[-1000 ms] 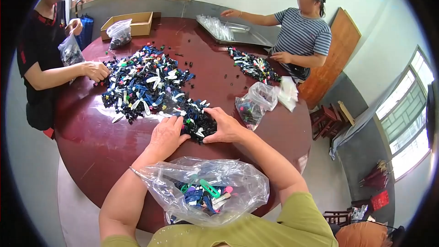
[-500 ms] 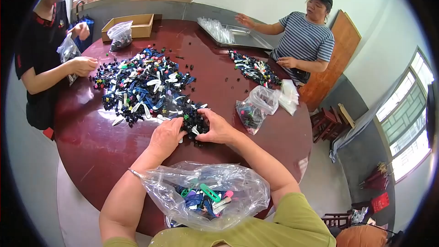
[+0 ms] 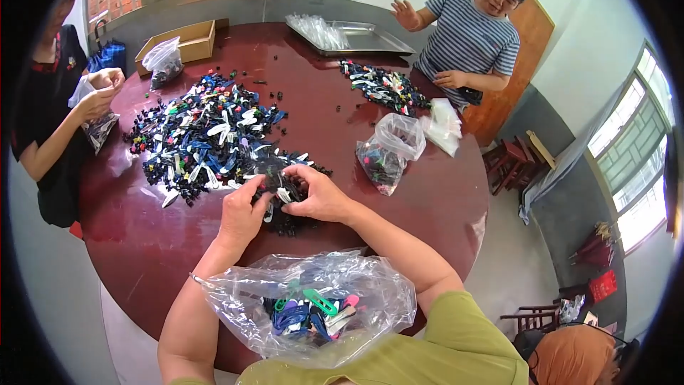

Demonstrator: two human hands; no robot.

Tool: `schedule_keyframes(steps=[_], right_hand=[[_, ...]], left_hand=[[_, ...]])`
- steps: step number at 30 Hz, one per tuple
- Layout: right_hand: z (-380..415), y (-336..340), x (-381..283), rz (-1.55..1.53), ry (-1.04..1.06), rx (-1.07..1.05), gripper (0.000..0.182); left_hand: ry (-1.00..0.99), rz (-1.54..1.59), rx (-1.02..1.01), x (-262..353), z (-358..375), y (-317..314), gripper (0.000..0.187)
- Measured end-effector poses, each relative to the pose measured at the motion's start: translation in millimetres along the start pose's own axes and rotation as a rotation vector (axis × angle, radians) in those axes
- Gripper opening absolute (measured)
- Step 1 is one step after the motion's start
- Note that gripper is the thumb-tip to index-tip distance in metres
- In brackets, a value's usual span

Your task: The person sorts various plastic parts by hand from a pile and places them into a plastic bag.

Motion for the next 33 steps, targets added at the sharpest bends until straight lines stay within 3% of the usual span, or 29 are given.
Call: schedule_keyframes(steps=[6, 10, 13, 18, 21, 24, 27, 30, 32, 33], right_hand=[[-3, 11, -29, 0.144, 0.204, 0.169, 0.047], [-5, 12, -31, 0.149, 0.279, 0.169, 0.046], [-7, 17, -22, 0.205, 0.18, 0.17, 0.056], [-12, 23, -11, 0.037, 0.051, 0.134, 0.055], [-15, 32, -16, 0.075, 0.016, 0.077, 0.053], [-23, 45, -5, 0.401, 0.154, 0.14, 0.05], [-26, 43, 21, 0.422, 0.17, 0.166, 0.047], [-27, 34, 32, 0.463, 0.173, 0.141, 0.049], [-24, 25, 28, 0.405, 0.171, 0.119, 0.049], [-24, 22, 28, 0.362, 0.126, 0.103, 0.049]], left_hand=[[0.106, -0.004, 0.012, -3, -4, 7, 0.031], [0.216, -0.022, -0.012, -10, -3, 9, 0.03], [0.264, -0.024, 0.029, -23, -1, 10, 0.03], [0.323, 0.027, 0.037, -26, -2, 10, 0.035], [-0.002, -0.083, 0.03, -12, -5, 12, 0.037], [-0.18, -0.24, -0.02, -4, -4, 11, 0.038], [-0.164, -0.243, -0.042, -5, -2, 10, 0.042], [-0.005, -0.304, 0.006, -13, 8, 5, 0.044], [0.233, -0.23, -0.116, -17, 18, -5, 0.055], [0.218, -0.271, -0.151, -9, 23, -11, 0.061]])
Point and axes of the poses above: each hand's wrist, its own z-axis away from the middle knuckle, its own y-axis out of the back of the hand, x = y × z, the point moved 8 cm from there along -z, towards the middle knuckle, and after that the axes turned 14 degrees about x, right-handed, at the moved point
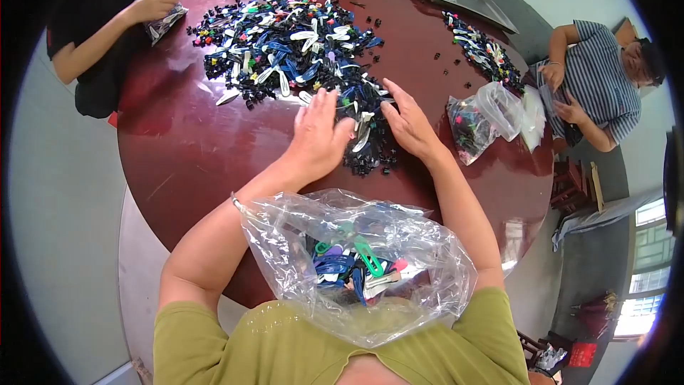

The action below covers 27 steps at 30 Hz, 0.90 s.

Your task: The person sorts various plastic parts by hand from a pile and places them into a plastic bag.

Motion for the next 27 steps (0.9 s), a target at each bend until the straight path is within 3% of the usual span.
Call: schedule_keyframes(steps=[2, 6, 9, 14, 17, 18, 19, 21, 25, 27], right_hand=[[1, -4, -6, -0.191, -0.123, -0.064, 0.048], [8, -6, -33, -0.507, -0.286, -0.161, 0.047], [14, -8, -48, -0.553, -0.22, -0.176, 0.046], [12, 7, -76, -0.412, 0.081, -0.164, 0.04], [3, 20, -63, -0.378, 0.066, -0.069, 0.039], [0, 26, -54, -0.402, -0.041, -0.02, 0.037], [-5, 32, -39, -0.251, 0.019, 0.035, 0.034], [-2, 27, 10, -0.336, -0.246, 0.106, 0.036], [-8, 8, 40, -0.091, -0.201, 0.062, 0.05], [-10, -2, 36, -0.021, -0.15, 0.045, 0.052]], left_hand=[[-0.062, -0.075, -0.088, 4, 6, -10, 0.084], [-0.157, -0.127, -0.048, 15, 6, -4, 0.097], [-0.155, -0.064, 0.001, 3, -1, -5, 0.094], [-0.171, 0.091, 0.124, -5, -14, 8, 0.069], [-0.214, 0.093, 0.202, -10, -21, 19, 0.066], [-0.204, 0.08, 0.223, -10, -22, 24, 0.063], [-0.203, 0.052, 0.235, -11, -21, 26, 0.062], [-0.205, -0.006, 0.26, -11, -21, 31, 0.06], [0.015, -0.318, 0.028, 3, -4, 24, 0.092], [0.095, -0.307, -0.186, 7, 5, 13, 0.119]])
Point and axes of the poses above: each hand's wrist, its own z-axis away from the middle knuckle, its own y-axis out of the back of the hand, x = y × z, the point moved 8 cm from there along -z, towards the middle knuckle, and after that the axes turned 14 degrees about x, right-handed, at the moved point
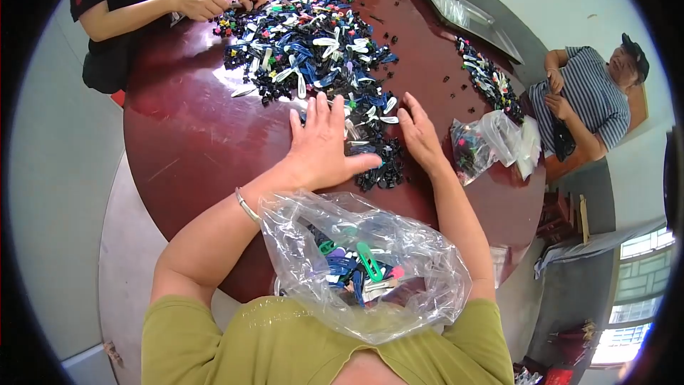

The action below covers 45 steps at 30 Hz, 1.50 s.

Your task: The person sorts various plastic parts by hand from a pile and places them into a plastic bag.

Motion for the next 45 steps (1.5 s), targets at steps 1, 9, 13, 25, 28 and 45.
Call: schedule_keyframes(steps=[1, 9, 13, 25, 28, 45], right_hand=[[-1, -3, -3, 0.011, 0.01, -0.007, 0.054], [0, -34, -55, -0.135, -0.032, -0.258, 0.054], [17, -32, -81, -0.482, -0.131, -0.375, 0.053], [48, 42, -51, 0.186, -0.003, -0.427, 0.101], [47, 30, -68, 0.325, 0.194, -0.352, 0.101], [24, -4, -96, -0.369, -0.152, -0.198, 0.07]], left_hand=[[-0.026, -0.011, -0.02, 4, 3, 0, 0.124], [-0.104, -0.103, -0.053, 11, 9, -7, 0.129], [-0.139, -0.011, 0.194, -1, -2, -5, 0.121], [0.051, 0.137, 0.295, -32, -24, 15, 0.105], [0.157, 0.308, 0.21, -42, -31, 11, 0.096], [0.017, 0.901, 0.28, -29, -33, 3, 0.06]])
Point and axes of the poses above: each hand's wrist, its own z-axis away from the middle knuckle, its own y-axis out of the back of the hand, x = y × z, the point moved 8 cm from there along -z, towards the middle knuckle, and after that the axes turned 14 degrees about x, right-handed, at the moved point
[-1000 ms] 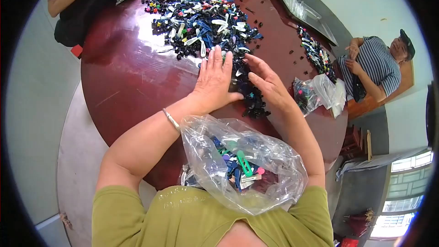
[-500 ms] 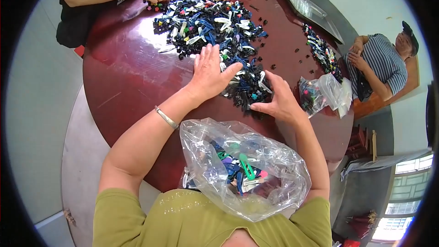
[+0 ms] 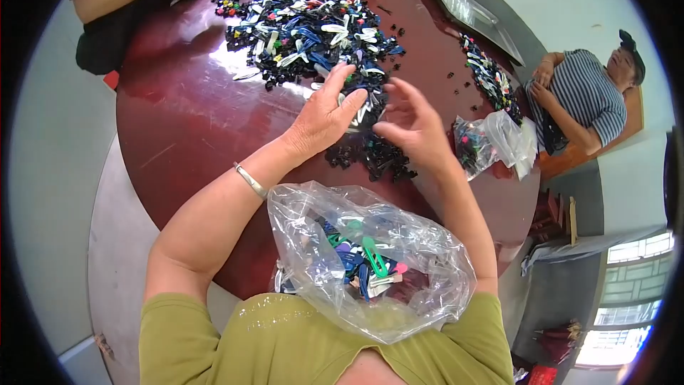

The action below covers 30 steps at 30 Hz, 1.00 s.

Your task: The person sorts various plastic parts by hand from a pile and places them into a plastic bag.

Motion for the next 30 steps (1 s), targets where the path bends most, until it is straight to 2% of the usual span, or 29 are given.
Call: schedule_keyframes(steps=[1, 2, 3, 5, 6, 9, 11, 13, 14, 17, 18, 19, 21, 22, 25, 26, 29, 30], right_hand=[[-2, 11, 2, -0.081, -0.05, 0.055, 0.068], [-16, 30, 27, 0.016, 0.009, 0.132, 0.065], [-28, 48, 29, 0.363, 0.18, 0.204, 0.059], [-44, 59, 66, 0.377, 0.261, 0.298, 0.057], [-45, 53, 68, 0.402, 0.24, 0.282, 0.057], [-43, 19, 61, 0.466, 0.162, 0.185, 0.052], [-34, -8, 36, 0.3, 0.219, 0.098, 0.051], [-31, -22, 42, 0.352, 0.165, -0.013, 0.053], [-27, -24, 39, 0.372, 0.173, 0.0, 0.049], [-12, -20, 16, -0.015, 0.108, -0.057, 0.046], [-13, -12, 18, -0.076, 0.048, -0.041, 0.05], [-11, -2, 14, 0.046, 0.107, -0.032, 0.049], [-4, 22, 4, 0.29, 0.223, -0.014, 0.048], [0, 31, 9, 0.299, 0.096, -0.027, 0.056], [32, 41, -13, 0.721, 0.18, -0.19, 0.073], [41, 41, -12, 0.749, 0.12, -0.21, 0.09], [55, 25, -6, 0.911, 0.215, -0.23, 0.085], [54, 24, -9, 0.843, 0.218, -0.215, 0.084]], left_hand=[[-0.016, 0.018, 0.014, 2, 1, 1, 0.059], [-0.092, -0.046, 0.066, 1, 0, 3, 0.055], [-0.03, -0.035, 0.067, -2, -1, 4, 0.053], [0.082, -0.005, 0.07, -5, -2, 8, 0.049], [0.135, 0.015, 0.076, -8, -1, 8, 0.047], [0.102, 0.037, 0.077, -13, -1, 5, 0.047], [0.083, 0.014, 0.044, -5, 1, 2, 0.048], [-0.005, -0.006, 0.028, 1, 3, -2, 0.048], [0.057, 0.087, -0.004, -2, 3, -2, 0.047], [0.113, 0.128, -0.006, 4, -3, 6, 0.042], [0.114, 0.101, 0.036, 4, -5, 11, 0.04], [0.115, 0.075, 0.079, 3, -7, 15, 0.038], [-0.111, -0.095, 0.192, 2, -15, 27, 0.038], [-0.118, -0.139, 0.205, 7, -16, 31, 0.04], [-0.097, -0.37, 0.161, 8, -19, 37, 0.043], [-0.001, -0.397, 0.107, 6, -18, 37, 0.046], [-0.037, -0.552, 0.045, 3, -12, 35, 0.051], [0.008, -0.536, -0.015, 1, -9, 30, 0.051]])
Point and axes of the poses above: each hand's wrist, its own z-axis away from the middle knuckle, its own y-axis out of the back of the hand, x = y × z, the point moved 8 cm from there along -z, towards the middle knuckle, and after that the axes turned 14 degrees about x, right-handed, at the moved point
